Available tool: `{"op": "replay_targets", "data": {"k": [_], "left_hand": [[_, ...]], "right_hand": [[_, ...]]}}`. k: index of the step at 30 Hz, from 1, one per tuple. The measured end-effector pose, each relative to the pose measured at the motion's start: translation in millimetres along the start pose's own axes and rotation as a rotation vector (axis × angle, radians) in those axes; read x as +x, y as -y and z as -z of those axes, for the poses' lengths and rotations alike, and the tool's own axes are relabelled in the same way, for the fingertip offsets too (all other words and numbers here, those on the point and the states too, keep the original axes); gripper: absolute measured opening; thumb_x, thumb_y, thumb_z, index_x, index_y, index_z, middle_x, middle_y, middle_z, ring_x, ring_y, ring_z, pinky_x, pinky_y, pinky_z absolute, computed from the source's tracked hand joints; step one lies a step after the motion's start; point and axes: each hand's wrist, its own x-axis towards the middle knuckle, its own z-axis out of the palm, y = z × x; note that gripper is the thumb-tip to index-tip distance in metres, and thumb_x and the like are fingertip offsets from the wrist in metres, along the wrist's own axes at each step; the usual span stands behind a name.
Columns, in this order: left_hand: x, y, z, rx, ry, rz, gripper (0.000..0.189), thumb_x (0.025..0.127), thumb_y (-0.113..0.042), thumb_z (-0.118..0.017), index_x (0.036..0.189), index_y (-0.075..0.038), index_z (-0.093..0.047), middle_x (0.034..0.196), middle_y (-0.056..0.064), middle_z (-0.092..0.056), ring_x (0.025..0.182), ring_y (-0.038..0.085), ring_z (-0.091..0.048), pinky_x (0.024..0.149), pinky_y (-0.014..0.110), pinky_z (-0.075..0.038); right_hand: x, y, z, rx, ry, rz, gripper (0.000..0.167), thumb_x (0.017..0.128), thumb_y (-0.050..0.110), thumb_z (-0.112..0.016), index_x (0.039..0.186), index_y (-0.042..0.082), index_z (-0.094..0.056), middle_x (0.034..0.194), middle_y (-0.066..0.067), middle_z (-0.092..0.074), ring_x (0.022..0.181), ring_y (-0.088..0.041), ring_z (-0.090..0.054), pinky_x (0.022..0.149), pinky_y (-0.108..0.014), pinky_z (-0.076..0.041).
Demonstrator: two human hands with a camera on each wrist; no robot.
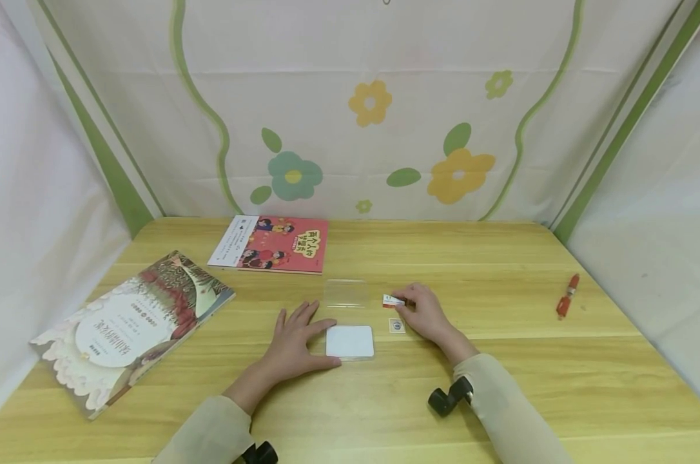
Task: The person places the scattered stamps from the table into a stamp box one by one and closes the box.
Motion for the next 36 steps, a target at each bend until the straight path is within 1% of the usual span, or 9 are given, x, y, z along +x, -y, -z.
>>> {"op": "replay_targets", "data": {"k": [5,10,15,19,23,26,29,33,36], "left_hand": [[0.0,-0.2,0.2,0.0,0.003,0.004,0.071,0.061,-0.064,-0.061,0.119,-0.023,-0.053,0.137,0.012,-0.027,0.126,0.029,-0.014,0.095,0.054,0.002],[0.5,0.7,-0.5,0.008,0.007,0.007,0.072,0.061,-0.066,-0.059,0.119,-0.025,-0.053,0.137,0.011,-0.026,0.127,0.028,-0.013,0.095,0.054,0.003],[0.9,1.3,-1.0,0.012,0.008,0.006,0.072,0.061,-0.066,-0.059,0.12,-0.025,-0.053,0.137,0.011,-0.026,0.127,0.027,-0.013,0.095,0.054,0.003],[0.9,1.3,-1.1,0.012,0.006,0.005,0.072,0.061,-0.066,-0.059,0.12,-0.024,-0.053,0.137,0.011,-0.026,0.127,0.028,-0.013,0.095,0.054,0.003],[0.7,1.7,-1.5,0.008,0.0,0.0,0.072,0.061,-0.066,-0.059,0.119,-0.024,-0.053,0.137,0.011,-0.027,0.126,0.028,-0.013,0.095,0.054,0.003],[0.7,2.0,-1.9,0.005,-0.003,-0.004,0.071,0.062,-0.065,-0.059,0.119,-0.024,-0.053,0.137,0.012,-0.027,0.126,0.028,-0.013,0.095,0.054,0.003],[0.6,2.2,-2.1,0.006,-0.004,-0.005,0.071,0.062,-0.066,-0.059,0.119,-0.024,-0.053,0.137,0.012,-0.027,0.126,0.028,-0.014,0.095,0.054,0.002],[0.6,1.9,-1.9,0.011,-0.001,-0.001,0.072,0.062,-0.066,-0.058,0.119,-0.024,-0.053,0.137,0.011,-0.027,0.126,0.028,-0.014,0.095,0.054,0.002],[0.7,1.5,-1.7,0.012,0.002,0.002,0.072,0.062,-0.066,-0.058,0.12,-0.024,-0.052,0.137,0.011,-0.026,0.126,0.028,-0.013,0.095,0.054,0.003]], "right_hand": [[-0.1,-0.2,0.1,-0.008,0.001,0.009,0.019,0.075,0.003,-0.063,0.095,0.004,-0.066,0.077,0.001,-0.05,0.068,-0.015,-0.04,0.06,-0.029,-0.034],[-0.6,-0.1,0.4,-0.012,-0.009,0.019,0.015,0.075,0.001,-0.063,0.089,0.007,-0.066,0.08,0.001,-0.051,0.072,-0.015,-0.041,0.062,-0.03,-0.034],[-1.2,0.3,0.5,-0.006,-0.007,0.019,0.012,0.076,0.002,-0.063,0.087,0.008,-0.066,0.081,0.002,-0.05,0.075,-0.016,-0.041,0.064,-0.031,-0.032],[-1.1,0.7,0.4,-0.015,-0.015,0.036,0.012,0.075,0.002,-0.063,0.085,0.009,-0.065,0.083,0.002,-0.052,0.078,-0.017,-0.044,0.067,-0.033,-0.034],[-0.6,0.1,0.3,-0.019,-0.021,0.059,0.012,0.075,0.0,-0.063,0.084,0.009,-0.064,0.082,0.002,-0.054,0.077,-0.016,-0.046,0.067,-0.033,-0.036],[-0.6,-0.7,0.0,-0.022,-0.022,0.07,0.014,0.074,0.0,-0.063,0.086,0.008,-0.064,0.082,0.002,-0.055,0.075,-0.015,-0.046,0.066,-0.032,-0.037],[-0.7,-1.1,-0.6,-0.028,-0.018,0.068,0.018,0.074,0.0,-0.064,0.091,0.006,-0.064,0.083,0.001,-0.056,0.074,-0.014,-0.046,0.065,-0.031,-0.037],[-0.8,-0.8,-0.6,-0.03,0.002,0.041,0.023,0.075,0.003,-0.064,0.098,0.004,-0.064,0.083,0.001,-0.054,0.071,-0.013,-0.043,0.063,-0.029,-0.035],[-1.0,-0.1,-0.1,-0.023,0.01,0.023,0.023,0.075,0.003,-0.064,0.099,0.004,-0.064,0.082,0.001,-0.052,0.071,-0.014,-0.042,0.064,-0.03,-0.033]]}}
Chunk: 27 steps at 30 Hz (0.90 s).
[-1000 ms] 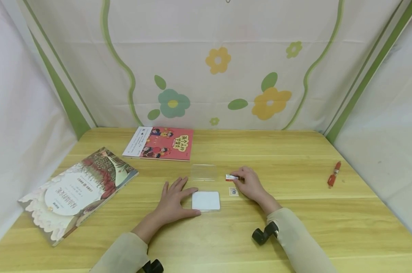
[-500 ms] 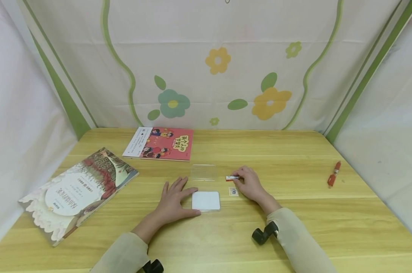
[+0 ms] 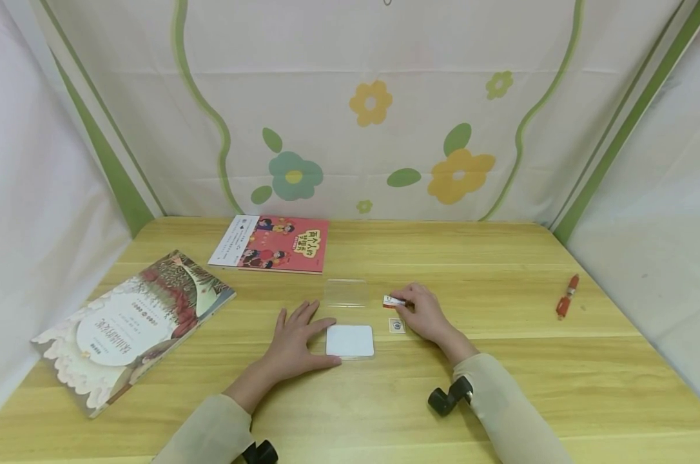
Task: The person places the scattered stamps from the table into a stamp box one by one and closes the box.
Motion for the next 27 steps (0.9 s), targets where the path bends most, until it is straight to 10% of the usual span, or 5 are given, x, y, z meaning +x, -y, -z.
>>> {"op": "replay_targets", "data": {"k": [8,17,27], "left_hand": [[0.8,1.4,-0.7,0.003,-0.001,-0.005,0.073,0.061,-0.067,-0.058,0.12,-0.023,-0.053,0.137,0.011,-0.027,0.126,0.027,-0.014,0.095,0.054,0.003],[0.3,1.9,-1.1,0.002,-0.008,-0.011,0.074,0.061,-0.068,-0.057,0.12,-0.023,-0.052,0.137,0.011,-0.027,0.126,0.028,-0.014,0.095,0.054,0.002],[0.7,1.2,0.0,0.002,-0.005,0.0,0.073,0.062,-0.067,-0.058,0.12,-0.023,-0.052,0.137,0.011,-0.026,0.126,0.027,-0.014,0.096,0.053,0.004]], "right_hand": [[-0.9,1.2,0.7,0.07,-0.048,0.058,0.018,0.075,0.004,-0.062,0.092,0.006,-0.064,0.081,0.0,-0.049,0.07,-0.015,-0.041,0.061,-0.03,-0.031],[0.7,1.7,2.0,0.149,0.01,-0.113,0.022,0.079,0.007,-0.061,0.101,0.008,-0.064,0.075,-0.001,-0.051,0.065,-0.016,-0.044,0.054,-0.028,-0.038],[1.2,2.2,5.1,0.153,-0.014,-0.105,0.021,0.081,0.006,-0.059,0.101,0.007,-0.065,0.077,-0.001,-0.056,0.064,-0.015,-0.044,0.054,-0.026,-0.038]]}}
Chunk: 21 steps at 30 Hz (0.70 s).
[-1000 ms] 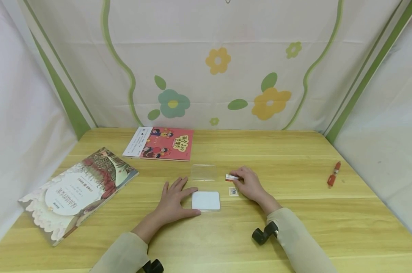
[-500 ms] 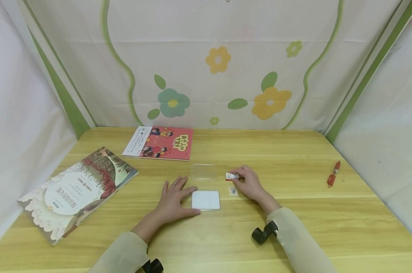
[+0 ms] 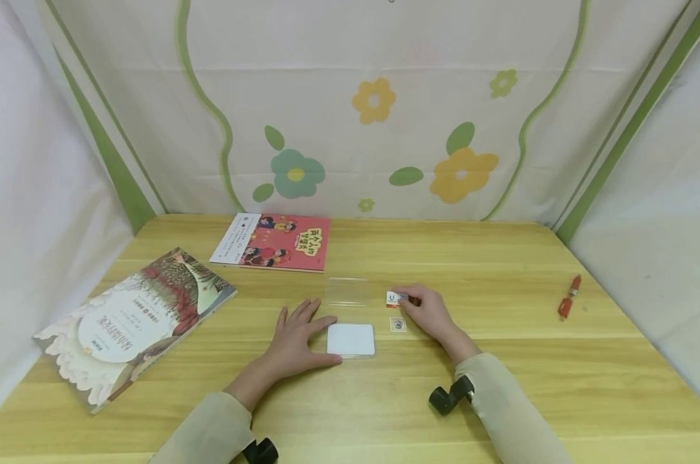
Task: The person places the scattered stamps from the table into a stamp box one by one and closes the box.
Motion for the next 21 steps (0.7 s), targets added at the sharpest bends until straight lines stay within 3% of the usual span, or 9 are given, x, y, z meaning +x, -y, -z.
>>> {"op": "replay_targets", "data": {"k": [6,11,15,21], "left_hand": [[-0.5,-0.9,-0.3,-0.008,0.0,0.003,0.071,0.062,-0.065,-0.059,0.119,-0.024,-0.053,0.137,0.011,-0.026,0.126,0.027,-0.014,0.096,0.053,0.003],[0.0,-1.4,-0.8,-0.006,0.009,0.008,0.072,0.062,-0.066,-0.058,0.12,-0.024,-0.053,0.138,0.01,-0.025,0.127,0.027,-0.013,0.096,0.052,0.004],[-0.2,-1.9,-0.3,0.0,0.006,0.009,0.071,0.062,-0.066,-0.058,0.119,-0.025,-0.053,0.137,0.011,-0.026,0.127,0.027,-0.013,0.096,0.052,0.004],[0.0,-0.7,-0.5,0.003,-0.005,0.002,0.07,0.062,-0.066,-0.059,0.118,-0.025,-0.054,0.137,0.011,-0.027,0.126,0.027,-0.014,0.096,0.053,0.003]], "right_hand": [[2.6,0.4,1.2,-0.002,0.001,-0.035,0.019,0.081,0.006,-0.058,0.098,0.008,-0.066,0.094,-0.008,-0.062,0.081,-0.019,-0.053,0.068,-0.034,-0.044],[6.2,2.6,2.8,0.032,0.007,-0.055,0.018,0.082,0.007,-0.057,0.098,0.006,-0.066,0.1,-0.011,-0.061,0.097,-0.025,-0.053,0.081,-0.039,-0.041],[7.1,11.9,2.0,0.108,0.006,-0.075,0.017,0.082,0.008,-0.058,0.097,0.006,-0.066,0.099,-0.011,-0.061,0.096,-0.024,-0.054,0.08,-0.036,-0.043],[2.6,35.8,-9.0,0.269,0.012,-0.058,0.015,0.081,0.005,-0.059,0.094,0.002,-0.066,0.094,-0.011,-0.063,0.085,-0.02,-0.057,0.069,-0.027,-0.047]]}}
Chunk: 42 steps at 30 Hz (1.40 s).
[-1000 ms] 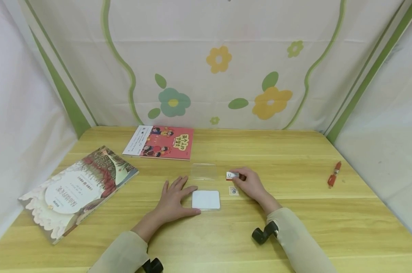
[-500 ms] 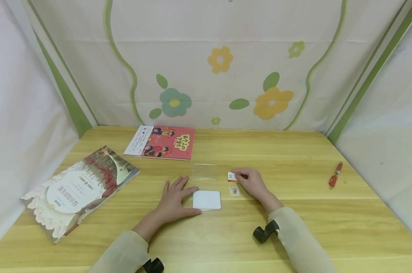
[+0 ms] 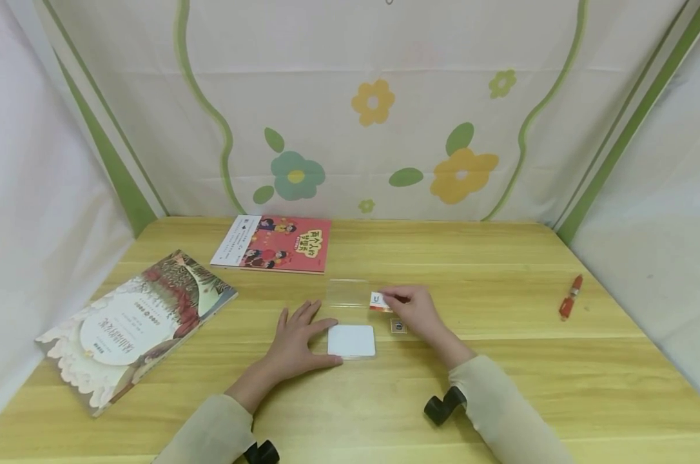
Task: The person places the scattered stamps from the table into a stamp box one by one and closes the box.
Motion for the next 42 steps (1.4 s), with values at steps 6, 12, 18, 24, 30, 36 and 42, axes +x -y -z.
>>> {"op": "replay_targets", "data": {"k": [6,12,18,24,30,36,42], "left_hand": [[0.2,0.6,-0.9,0.009,-0.008,0.002,0.07,0.062,-0.067,-0.057,0.117,-0.025,-0.054,0.137,0.01,-0.028,0.126,0.027,-0.015,0.096,0.053,0.002],[0.3,-0.4,-0.5,0.012,-0.018,0.002,0.069,0.062,-0.066,-0.058,0.117,-0.024,-0.055,0.136,0.011,-0.029,0.126,0.028,-0.016,0.096,0.054,0.002],[0.7,-2.6,0.8,0.003,-0.015,0.006,0.07,0.062,-0.064,-0.06,0.118,-0.023,-0.055,0.136,0.011,-0.028,0.126,0.027,-0.015,0.096,0.053,0.002],[-0.1,-2.5,1.0,-0.003,-0.017,-0.003,0.069,0.062,-0.064,-0.059,0.117,-0.023,-0.055,0.136,0.011,-0.029,0.126,0.027,-0.015,0.096,0.054,0.001],[-1.1,-1.4,1.1,-0.001,-0.038,-0.024,0.068,0.063,-0.062,-0.061,0.117,-0.021,-0.056,0.135,0.012,-0.031,0.125,0.029,-0.018,0.095,0.055,0.0],[-1.2,-0.8,0.6,-0.011,-0.04,-0.026,0.067,0.063,-0.061,-0.062,0.117,-0.021,-0.056,0.135,0.013,-0.03,0.125,0.029,-0.017,0.095,0.055,0.0],[-0.7,-0.1,0.0,-0.015,-0.037,-0.028,0.067,0.063,-0.062,-0.061,0.117,-0.022,-0.056,0.135,0.013,-0.03,0.126,0.029,-0.017,0.095,0.055,0.001]], "right_hand": [[-8.4,16.5,-20.8,0.059,0.063,0.025,0.014,0.081,0.005,-0.06,0.092,0.001,-0.067,0.09,-0.009,-0.064,0.078,-0.016,-0.058,0.063,-0.024,-0.047],[-14.2,25.3,-36.6,0.03,0.1,0.024,0.014,0.08,0.005,-0.06,0.091,0.002,-0.068,0.089,-0.008,-0.064,0.074,-0.013,-0.057,0.061,-0.023,-0.048],[-21.9,25.9,-47.4,-0.015,0.131,0.054,0.014,0.08,0.004,-0.06,0.092,0.002,-0.067,0.089,-0.009,-0.064,0.075,-0.014,-0.058,0.063,-0.024,-0.047],[-27.8,19.2,-60.2,-0.106,0.133,0.133,0.013,0.079,0.004,-0.06,0.09,0.002,-0.068,0.085,-0.006,-0.064,0.075,-0.011,-0.057,0.063,-0.022,-0.046],[-30.2,21.3,-65.3,-0.197,0.089,0.164,0.013,0.078,0.005,-0.062,0.089,0.005,-0.068,0.073,0.002,-0.061,0.064,-0.007,-0.049,0.055,-0.021,-0.042],[-31.2,23.0,-67.3,-0.272,0.066,0.163,0.012,0.078,0.008,-0.063,0.088,0.006,-0.068,0.064,0.009,-0.05,0.057,-0.005,-0.042,0.05,-0.02,-0.038],[-31.9,21.5,-68.2,-0.294,0.065,0.175,0.011,0.077,0.007,-0.063,0.087,0.005,-0.068,0.063,0.008,-0.046,0.056,-0.005,-0.042,0.049,-0.02,-0.039]]}}
